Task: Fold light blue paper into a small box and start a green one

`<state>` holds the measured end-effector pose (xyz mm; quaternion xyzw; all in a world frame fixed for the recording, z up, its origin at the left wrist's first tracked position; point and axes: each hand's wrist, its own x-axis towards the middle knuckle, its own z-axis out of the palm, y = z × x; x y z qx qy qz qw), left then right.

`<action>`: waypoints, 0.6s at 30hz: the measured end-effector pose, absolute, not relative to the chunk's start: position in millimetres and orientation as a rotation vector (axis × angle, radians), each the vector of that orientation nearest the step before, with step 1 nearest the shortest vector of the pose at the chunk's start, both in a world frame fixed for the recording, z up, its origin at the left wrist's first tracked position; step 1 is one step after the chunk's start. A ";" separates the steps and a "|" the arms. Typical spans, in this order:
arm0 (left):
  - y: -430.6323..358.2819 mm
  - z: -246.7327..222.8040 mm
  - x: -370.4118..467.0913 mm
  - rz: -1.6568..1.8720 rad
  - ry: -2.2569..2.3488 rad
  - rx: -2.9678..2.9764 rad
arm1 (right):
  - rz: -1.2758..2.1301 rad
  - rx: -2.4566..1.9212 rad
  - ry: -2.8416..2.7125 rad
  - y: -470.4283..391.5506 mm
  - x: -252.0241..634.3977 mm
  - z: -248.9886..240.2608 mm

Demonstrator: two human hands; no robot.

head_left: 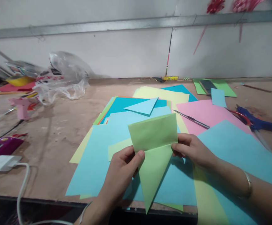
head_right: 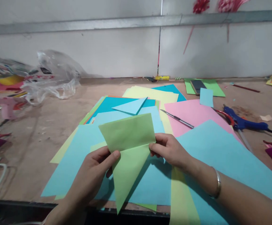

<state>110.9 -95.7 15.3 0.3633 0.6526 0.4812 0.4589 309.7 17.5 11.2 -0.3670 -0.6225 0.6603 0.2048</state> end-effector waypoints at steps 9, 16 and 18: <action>-95.4 14.8 110.0 1.251 1.541 0.875 | 1.961 -1.124 -1.303 16.4 305.6 2.7; -95.3 14.1 109.2 1.208 1.481 0.724 | 2.116 -1.062 -1.104 21.9 305.8 4.5; -95.3 13.5 108.3 1.190 1.467 0.713 | 2.153 -1.018 -1.081 22.2 306.3 3.2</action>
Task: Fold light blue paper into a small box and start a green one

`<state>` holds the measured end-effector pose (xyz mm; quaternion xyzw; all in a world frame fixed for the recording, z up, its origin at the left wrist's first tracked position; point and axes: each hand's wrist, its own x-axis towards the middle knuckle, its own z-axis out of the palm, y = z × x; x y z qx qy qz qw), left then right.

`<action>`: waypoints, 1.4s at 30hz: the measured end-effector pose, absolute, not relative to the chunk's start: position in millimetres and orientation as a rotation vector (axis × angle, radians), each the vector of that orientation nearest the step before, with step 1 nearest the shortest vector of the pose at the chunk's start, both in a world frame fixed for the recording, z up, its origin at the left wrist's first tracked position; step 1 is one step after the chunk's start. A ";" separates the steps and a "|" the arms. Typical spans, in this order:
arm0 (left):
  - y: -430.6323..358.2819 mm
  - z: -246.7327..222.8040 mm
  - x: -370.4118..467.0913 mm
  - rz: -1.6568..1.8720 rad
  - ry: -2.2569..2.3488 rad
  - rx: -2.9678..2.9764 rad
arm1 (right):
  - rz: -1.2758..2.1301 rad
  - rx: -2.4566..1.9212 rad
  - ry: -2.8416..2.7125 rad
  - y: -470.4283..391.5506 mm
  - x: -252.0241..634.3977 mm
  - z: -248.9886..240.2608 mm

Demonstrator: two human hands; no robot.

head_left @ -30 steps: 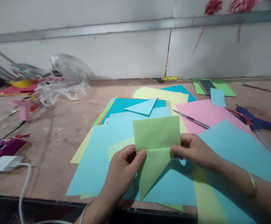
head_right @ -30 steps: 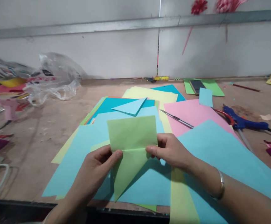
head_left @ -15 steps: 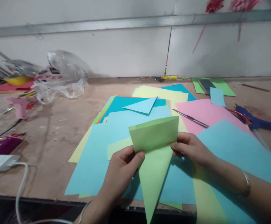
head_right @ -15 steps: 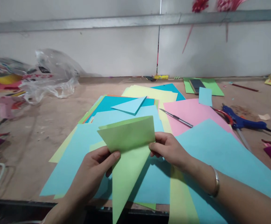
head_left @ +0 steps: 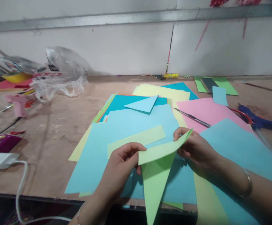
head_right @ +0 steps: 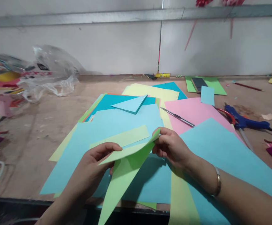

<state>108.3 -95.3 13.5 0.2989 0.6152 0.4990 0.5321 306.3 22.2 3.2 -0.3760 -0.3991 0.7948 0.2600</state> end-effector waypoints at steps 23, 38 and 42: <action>-82.7 36.4 114.6 0.468 1.553 1.268 | 1.865 -0.873 -1.729 20.0 316.9 9.2; -78.2 30.6 131.5 0.389 1.560 1.752 | 1.420 -0.752 -2.421 4.5 310.3 16.3; -80.4 31.4 122.1 0.446 1.595 1.714 | 1.479 -0.834 -2.415 12.9 314.3 17.8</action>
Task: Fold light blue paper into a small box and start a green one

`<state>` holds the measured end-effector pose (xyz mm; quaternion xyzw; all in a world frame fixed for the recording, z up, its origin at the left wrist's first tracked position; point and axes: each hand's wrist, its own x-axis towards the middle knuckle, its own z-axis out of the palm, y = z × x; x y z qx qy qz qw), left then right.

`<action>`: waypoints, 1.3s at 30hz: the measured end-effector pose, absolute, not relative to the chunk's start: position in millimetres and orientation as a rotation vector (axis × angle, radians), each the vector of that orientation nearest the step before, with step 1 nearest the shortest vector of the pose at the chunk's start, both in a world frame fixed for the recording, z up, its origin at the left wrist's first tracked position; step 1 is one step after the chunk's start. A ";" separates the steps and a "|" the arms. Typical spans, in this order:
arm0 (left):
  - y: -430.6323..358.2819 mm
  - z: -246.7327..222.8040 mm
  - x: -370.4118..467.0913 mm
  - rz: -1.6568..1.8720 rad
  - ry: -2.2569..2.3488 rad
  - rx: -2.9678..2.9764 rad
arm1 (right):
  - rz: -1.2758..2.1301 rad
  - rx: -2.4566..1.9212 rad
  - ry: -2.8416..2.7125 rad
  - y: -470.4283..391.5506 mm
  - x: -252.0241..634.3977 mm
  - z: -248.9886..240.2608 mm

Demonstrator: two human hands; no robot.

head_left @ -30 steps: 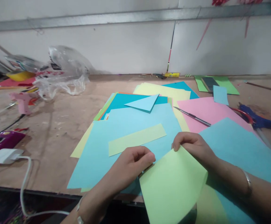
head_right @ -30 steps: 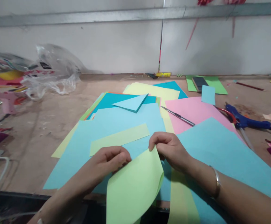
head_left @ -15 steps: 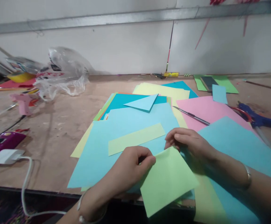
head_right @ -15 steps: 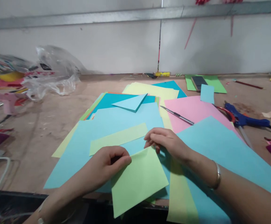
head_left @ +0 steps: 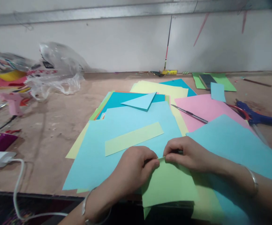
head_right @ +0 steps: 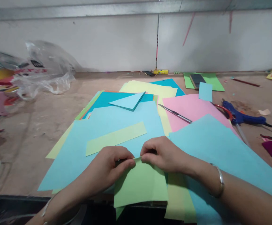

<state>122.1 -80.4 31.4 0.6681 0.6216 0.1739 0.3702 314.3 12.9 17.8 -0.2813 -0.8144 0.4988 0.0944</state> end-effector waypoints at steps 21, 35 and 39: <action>-85.3 28.0 52.5 1.315 1.886 1.080 | 1.573 -1.191 -1.721 33.6 320.3 21.0; -74.5 39.0 74.2 1.182 1.539 0.920 | 1.027 -0.865 -2.227 36.3 323.2 12.9; -53.3 64.6 32.4 0.523 1.746 1.550 | -0.091 -1.243 -2.421 84.3 348.5 -2.1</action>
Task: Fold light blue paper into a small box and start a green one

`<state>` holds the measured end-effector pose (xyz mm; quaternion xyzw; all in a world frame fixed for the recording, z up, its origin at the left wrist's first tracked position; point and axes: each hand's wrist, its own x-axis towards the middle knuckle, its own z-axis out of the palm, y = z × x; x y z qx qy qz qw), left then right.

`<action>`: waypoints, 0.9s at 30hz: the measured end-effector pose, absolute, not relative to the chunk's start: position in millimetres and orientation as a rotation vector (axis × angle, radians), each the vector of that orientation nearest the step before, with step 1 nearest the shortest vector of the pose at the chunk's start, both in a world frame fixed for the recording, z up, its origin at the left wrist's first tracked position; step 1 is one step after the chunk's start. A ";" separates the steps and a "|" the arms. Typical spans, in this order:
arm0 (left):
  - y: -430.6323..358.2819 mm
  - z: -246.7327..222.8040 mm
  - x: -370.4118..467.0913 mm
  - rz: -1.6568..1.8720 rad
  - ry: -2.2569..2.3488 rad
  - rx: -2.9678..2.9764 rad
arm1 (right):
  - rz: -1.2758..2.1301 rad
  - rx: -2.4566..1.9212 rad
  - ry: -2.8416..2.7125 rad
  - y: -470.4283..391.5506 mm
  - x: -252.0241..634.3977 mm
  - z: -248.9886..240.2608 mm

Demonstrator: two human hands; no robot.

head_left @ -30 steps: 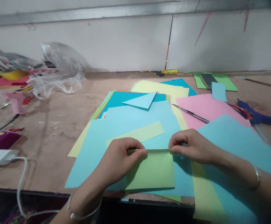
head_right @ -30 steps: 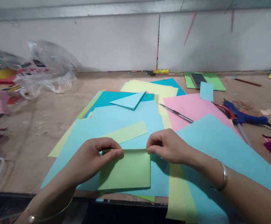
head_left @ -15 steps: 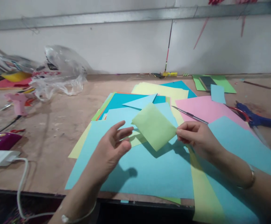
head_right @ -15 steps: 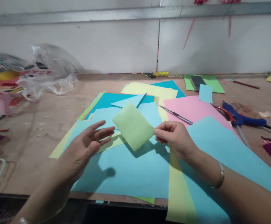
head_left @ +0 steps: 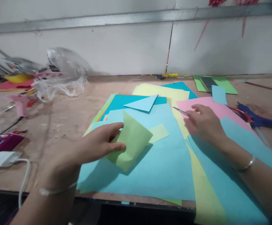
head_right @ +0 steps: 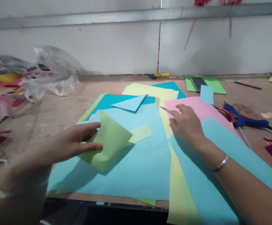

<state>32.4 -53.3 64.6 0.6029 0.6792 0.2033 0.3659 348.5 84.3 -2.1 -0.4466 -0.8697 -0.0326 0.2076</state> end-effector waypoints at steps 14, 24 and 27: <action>-24.9 37.3 27.5 0.270 1.925 1.867 | -0.299 -1.240 -2.443 89.0 349.1 -8.3; -25.2 33.4 15.2 0.357 1.736 1.746 | 0.299 -0.848 -2.532 43.6 320.5 -17.5; -24.6 30.3 14.2 0.305 1.759 1.772 | 0.225 -0.679 -2.577 46.4 322.9 -21.3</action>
